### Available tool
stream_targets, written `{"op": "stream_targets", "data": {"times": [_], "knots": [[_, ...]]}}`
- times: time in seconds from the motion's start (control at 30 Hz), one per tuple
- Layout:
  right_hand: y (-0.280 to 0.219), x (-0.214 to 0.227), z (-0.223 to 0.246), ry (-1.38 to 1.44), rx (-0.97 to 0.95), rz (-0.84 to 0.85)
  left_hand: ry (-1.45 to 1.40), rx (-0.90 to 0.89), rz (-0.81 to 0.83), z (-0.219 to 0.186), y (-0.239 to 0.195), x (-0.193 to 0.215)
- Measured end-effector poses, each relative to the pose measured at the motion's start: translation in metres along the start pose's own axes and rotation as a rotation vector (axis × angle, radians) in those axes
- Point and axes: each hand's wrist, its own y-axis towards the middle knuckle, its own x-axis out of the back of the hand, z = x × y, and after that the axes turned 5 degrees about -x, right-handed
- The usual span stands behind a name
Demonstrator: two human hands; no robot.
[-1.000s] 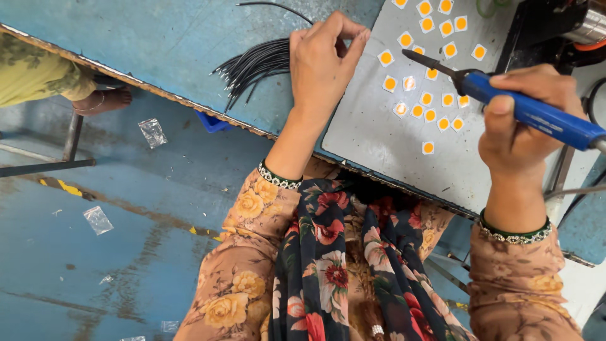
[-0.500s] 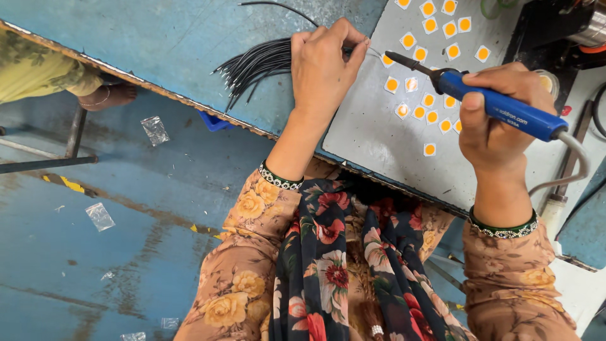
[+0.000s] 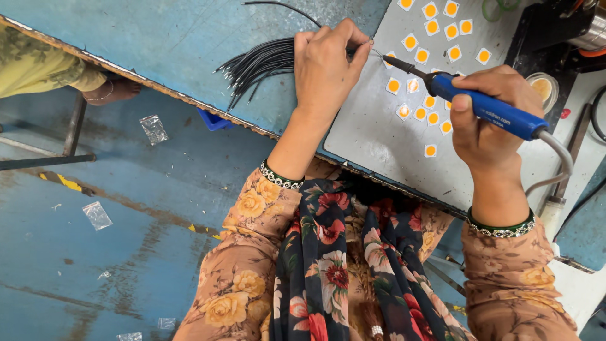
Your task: The person uses a soldering iron to attach wires to small square LED modules arranged on a work surface. They repeatedly position the wire and apply the soldering iron to secure connections.
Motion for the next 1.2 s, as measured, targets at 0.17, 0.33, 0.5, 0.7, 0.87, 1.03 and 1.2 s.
{"op": "stream_targets", "data": {"times": [0.17, 0.33, 0.5, 0.7, 0.87, 1.03, 1.2], "knots": [[0.011, 0.005, 0.013, -0.037, 0.051, 0.062, -0.002, 0.001, -0.002, 0.001, 0.000, 0.000], [0.025, 0.007, 0.018, -0.094, 0.167, 0.133, -0.007, 0.017, -0.022, -0.002, 0.000, 0.001], [0.008, 0.009, 0.005, 0.012, 0.052, -0.012, -0.010, -0.006, -0.092, -0.004, 0.003, 0.004], [-0.034, 0.011, -0.018, 0.227, -0.254, -0.264, -0.061, -0.048, -0.069, -0.004, 0.003, 0.003], [-0.046, 0.004, -0.022, 0.277, -0.287, -0.315, -0.093, -0.104, 0.001, -0.006, 0.002, -0.002], [-0.050, 0.001, -0.022, 0.279, -0.313, -0.292, -0.085, -0.155, 0.058, -0.008, 0.002, -0.006], [-0.052, -0.003, -0.021, 0.294, -0.336, -0.268, -0.060, -0.148, 0.076, -0.007, 0.003, -0.011]]}}
